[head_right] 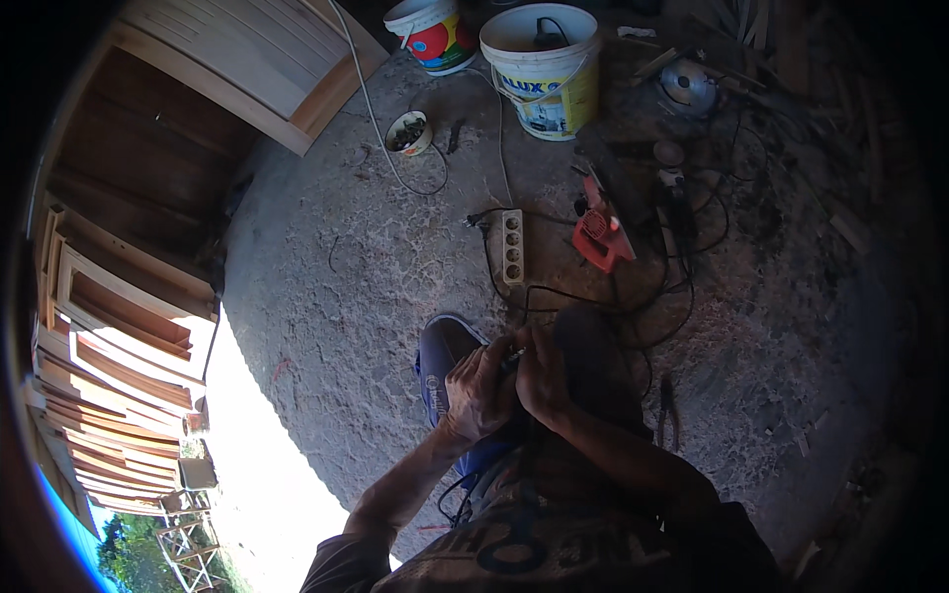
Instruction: The person assembles parts of a wooden door using a hammer, a drill, and pliers to secure components and attach hardware.
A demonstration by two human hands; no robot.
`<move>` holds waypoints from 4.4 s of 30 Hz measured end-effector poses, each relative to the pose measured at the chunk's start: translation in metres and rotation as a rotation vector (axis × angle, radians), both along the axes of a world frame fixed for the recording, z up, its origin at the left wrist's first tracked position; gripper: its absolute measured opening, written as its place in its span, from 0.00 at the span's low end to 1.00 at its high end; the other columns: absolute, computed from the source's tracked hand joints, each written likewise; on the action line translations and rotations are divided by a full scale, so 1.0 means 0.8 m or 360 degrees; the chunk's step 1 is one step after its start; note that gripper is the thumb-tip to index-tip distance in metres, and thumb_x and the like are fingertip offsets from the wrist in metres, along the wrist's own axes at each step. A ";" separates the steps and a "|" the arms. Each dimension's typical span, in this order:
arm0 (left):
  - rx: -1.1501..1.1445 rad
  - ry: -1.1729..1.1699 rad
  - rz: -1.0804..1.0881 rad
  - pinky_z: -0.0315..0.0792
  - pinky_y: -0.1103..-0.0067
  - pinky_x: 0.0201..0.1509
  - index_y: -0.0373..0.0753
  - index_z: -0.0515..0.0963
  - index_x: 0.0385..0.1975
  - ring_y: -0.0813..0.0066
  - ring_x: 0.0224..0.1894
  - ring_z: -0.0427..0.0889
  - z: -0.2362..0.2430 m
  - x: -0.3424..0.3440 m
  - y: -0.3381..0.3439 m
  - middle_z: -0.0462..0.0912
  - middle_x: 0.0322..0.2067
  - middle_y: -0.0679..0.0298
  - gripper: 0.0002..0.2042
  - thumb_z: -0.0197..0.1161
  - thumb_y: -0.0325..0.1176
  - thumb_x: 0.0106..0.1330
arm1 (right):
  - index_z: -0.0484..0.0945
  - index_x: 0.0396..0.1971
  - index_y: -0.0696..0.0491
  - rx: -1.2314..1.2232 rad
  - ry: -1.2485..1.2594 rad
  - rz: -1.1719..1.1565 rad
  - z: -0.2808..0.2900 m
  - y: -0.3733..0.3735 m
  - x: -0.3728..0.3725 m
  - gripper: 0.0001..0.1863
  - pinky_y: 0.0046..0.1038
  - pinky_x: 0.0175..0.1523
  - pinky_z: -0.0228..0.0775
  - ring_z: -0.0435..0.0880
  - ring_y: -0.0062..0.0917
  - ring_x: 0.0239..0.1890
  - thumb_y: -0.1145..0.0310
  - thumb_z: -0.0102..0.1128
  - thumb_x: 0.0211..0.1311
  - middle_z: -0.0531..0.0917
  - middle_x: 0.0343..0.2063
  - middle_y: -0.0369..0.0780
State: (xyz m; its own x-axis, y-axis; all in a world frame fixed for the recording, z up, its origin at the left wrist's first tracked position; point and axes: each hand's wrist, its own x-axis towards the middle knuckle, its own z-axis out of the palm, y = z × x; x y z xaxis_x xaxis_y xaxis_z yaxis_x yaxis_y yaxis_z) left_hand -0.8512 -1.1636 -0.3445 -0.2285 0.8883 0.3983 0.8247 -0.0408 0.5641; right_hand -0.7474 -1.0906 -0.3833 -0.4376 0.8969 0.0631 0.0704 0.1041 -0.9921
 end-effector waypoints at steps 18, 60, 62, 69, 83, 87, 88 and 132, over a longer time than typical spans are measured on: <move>-0.0021 -0.0012 -0.0147 0.77 0.67 0.37 0.34 0.75 0.51 0.52 0.34 0.84 -0.002 0.011 0.007 0.83 0.36 0.52 0.20 0.63 0.30 0.57 | 0.67 0.30 0.59 -0.0229 0.0010 0.0040 -0.015 0.005 0.031 0.06 0.35 0.36 0.64 0.66 0.31 0.28 0.75 0.40 0.61 0.71 0.24 0.48; 0.0433 -0.2530 0.0225 0.82 0.73 0.35 0.45 0.79 0.38 0.68 0.32 0.85 -0.067 -0.144 -0.033 0.84 0.31 0.63 0.04 0.66 0.28 0.67 | 0.78 0.39 0.49 0.1110 -0.1127 0.0173 -0.188 0.100 0.099 0.10 0.49 0.47 0.69 0.80 0.43 0.39 0.61 0.56 0.64 0.79 0.33 0.45; 0.0351 -0.2552 0.0260 0.82 0.73 0.38 0.43 0.79 0.41 0.69 0.35 0.85 -0.070 -0.149 -0.035 0.85 0.33 0.62 0.04 0.64 0.31 0.69 | 0.79 0.39 0.49 0.1393 -0.1191 0.0243 -0.179 0.089 0.099 0.09 0.47 0.47 0.68 0.79 0.40 0.40 0.63 0.57 0.60 0.79 0.33 0.41; 0.0241 -0.2466 0.0258 0.81 0.73 0.45 0.38 0.78 0.45 0.72 0.40 0.84 -0.052 -0.145 -0.062 0.84 0.37 0.61 0.09 0.60 0.36 0.72 | 0.80 0.42 0.50 0.2068 -0.1434 0.1286 -0.211 0.065 0.039 0.14 0.44 0.53 0.68 0.80 0.35 0.38 0.66 0.57 0.55 0.81 0.33 0.39; 0.0481 -0.2554 0.0602 0.82 0.68 0.46 0.39 0.76 0.49 0.65 0.41 0.85 -0.085 -0.155 -0.159 0.83 0.40 0.59 0.13 0.59 0.39 0.73 | 0.73 0.53 0.51 0.0764 -0.1141 0.1624 -0.241 0.077 -0.093 0.15 0.43 0.66 0.65 0.80 0.45 0.48 0.65 0.46 0.69 0.81 0.42 0.49; 0.0467 -0.2670 0.0555 0.81 0.68 0.46 0.35 0.75 0.52 0.64 0.42 0.85 -0.097 -0.147 -0.165 0.84 0.42 0.57 0.18 0.56 0.43 0.74 | 0.71 0.58 0.48 0.1262 -0.1485 0.1159 -0.318 0.152 -0.056 0.18 0.42 0.61 0.67 0.80 0.42 0.52 0.63 0.43 0.72 0.82 0.46 0.45; 0.0471 -0.2692 0.0534 0.81 0.69 0.46 0.35 0.75 0.53 0.64 0.42 0.85 -0.093 -0.143 -0.156 0.84 0.42 0.56 0.18 0.56 0.43 0.74 | 0.71 0.60 0.46 0.1463 -0.1610 0.0978 -0.347 0.180 -0.036 0.19 0.41 0.58 0.69 0.81 0.40 0.53 0.62 0.42 0.73 0.83 0.48 0.43; 0.0444 -0.2352 0.0854 0.68 0.79 0.57 0.31 0.73 0.57 0.75 0.50 0.76 -0.120 -0.123 -0.195 0.80 0.47 0.62 0.25 0.53 0.48 0.74 | 0.79 0.45 0.61 0.1562 -0.2036 0.1543 -0.367 0.324 -0.280 0.18 0.41 0.63 0.65 0.78 0.47 0.54 0.69 0.59 0.54 0.81 0.47 0.54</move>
State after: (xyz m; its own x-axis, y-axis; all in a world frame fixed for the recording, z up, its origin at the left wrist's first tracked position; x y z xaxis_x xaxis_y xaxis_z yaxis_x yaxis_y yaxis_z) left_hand -0.9498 -1.3200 -0.4401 -0.7915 0.5222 -0.3175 -0.4630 -0.1734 0.8692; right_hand -0.9717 -0.8317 -0.6766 -0.8958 0.1951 -0.3994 0.1983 0.9796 0.0338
